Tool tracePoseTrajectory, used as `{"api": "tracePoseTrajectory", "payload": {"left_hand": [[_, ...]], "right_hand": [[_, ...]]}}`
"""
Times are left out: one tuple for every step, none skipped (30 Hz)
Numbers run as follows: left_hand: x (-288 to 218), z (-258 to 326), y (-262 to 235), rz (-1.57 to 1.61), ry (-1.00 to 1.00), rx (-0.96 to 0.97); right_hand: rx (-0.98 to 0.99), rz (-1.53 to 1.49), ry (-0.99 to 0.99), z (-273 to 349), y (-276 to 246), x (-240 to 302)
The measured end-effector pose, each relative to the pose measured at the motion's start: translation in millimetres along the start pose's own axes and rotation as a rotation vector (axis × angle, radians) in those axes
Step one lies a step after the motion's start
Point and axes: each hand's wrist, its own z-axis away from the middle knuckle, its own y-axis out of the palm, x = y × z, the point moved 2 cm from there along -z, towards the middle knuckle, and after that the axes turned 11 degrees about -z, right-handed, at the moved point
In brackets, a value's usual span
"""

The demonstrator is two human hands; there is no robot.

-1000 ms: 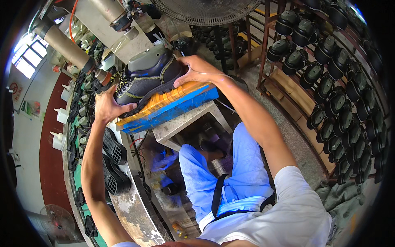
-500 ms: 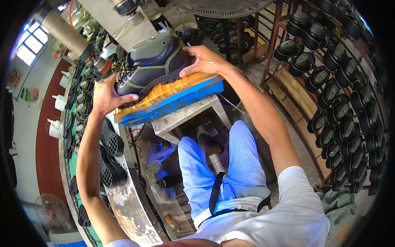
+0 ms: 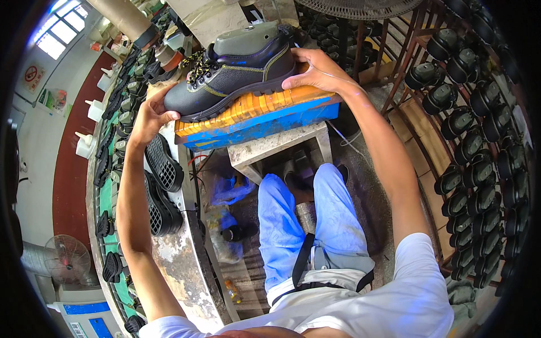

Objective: The person applies a substance to the seam of a shoe using a small blue applicator tool, then places the finished shoe onto a rack and retrieves another one to repeat the process.

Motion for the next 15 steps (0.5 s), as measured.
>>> {"api": "tracePoseTrajectory", "payload": {"left_hand": [[-3.1, -0.7, -1.0, -0.013, 0.01, 0.019], [-5.2, -1.2, -1.5, -0.026, 0.019, 0.038], [-5.3, -2.2, -1.0, 0.008, 0.027, 0.055], [-5.0, -1.1, -1.0, -0.004, -0.001, 0.047], [-5.3, 0.6, -2.1, -0.015, -0.029, 0.039], [-9.6, -0.6, -1.8, -0.03, -0.057, 0.031], [-13.9, 1.9, 0.9, -0.008, -0.061, 0.021], [-20.6, 6.2, 0.6, -0.328, -0.031, 0.019], [-35.1, 3.5, 3.2, -0.638, 0.013, 0.026], [-51.8, 2.6, 1.5, -0.959, 0.055, 0.018], [-62.1, -2.9, 1.7, -1.048, 0.118, 0.053], [-71.4, -11.2, -0.7, -1.175, 0.152, 0.127], [-75.0, -18.7, 6.7, -1.224, 0.085, 0.112], [-77.1, -27.9, 20.1, -1.272, 0.02, 0.095], [-76.9, -41.9, 38.0, -1.223, 0.02, 0.074]], "right_hand": [[0.009, 0.005, 0.014, 0.9, 0.9, 1.6], [0.018, -0.001, 0.001, -0.1, 1.7, 0.0], [0.024, -0.001, -0.008, 0.2, 1.8, -0.6], [0.031, -0.002, -0.018, 0.5, 2.3, -1.2], [0.027, -0.001, -0.013, 1.3, 3.0, -2.2], [0.021, -0.001, -0.01, 1.0, 2.3, -1.9], [0.015, -0.001, -0.007, 0.6, 2.3, -1.7], [0.027, 0.001, -0.007, -0.5, 3.4, -1.6], [0.026, 0.01, 0.003, 1.3, 0.5, -2.5], [0.033, 0.015, 0.0, -0.3, -1.1, -0.6], [0.042, 0.004, 0.009, -0.8, -3.1, -0.4], [0.051, -0.008, 0.007, -2.6, -4.5, 0.7], [0.056, -0.026, 0.009, -3.3, -3.4, -1.4], [0.062, -0.05, 0.004, -4.6, -2.2, -3.5], [0.054, -0.062, 0.005, -2.1, -5.4, -4.5]]}}
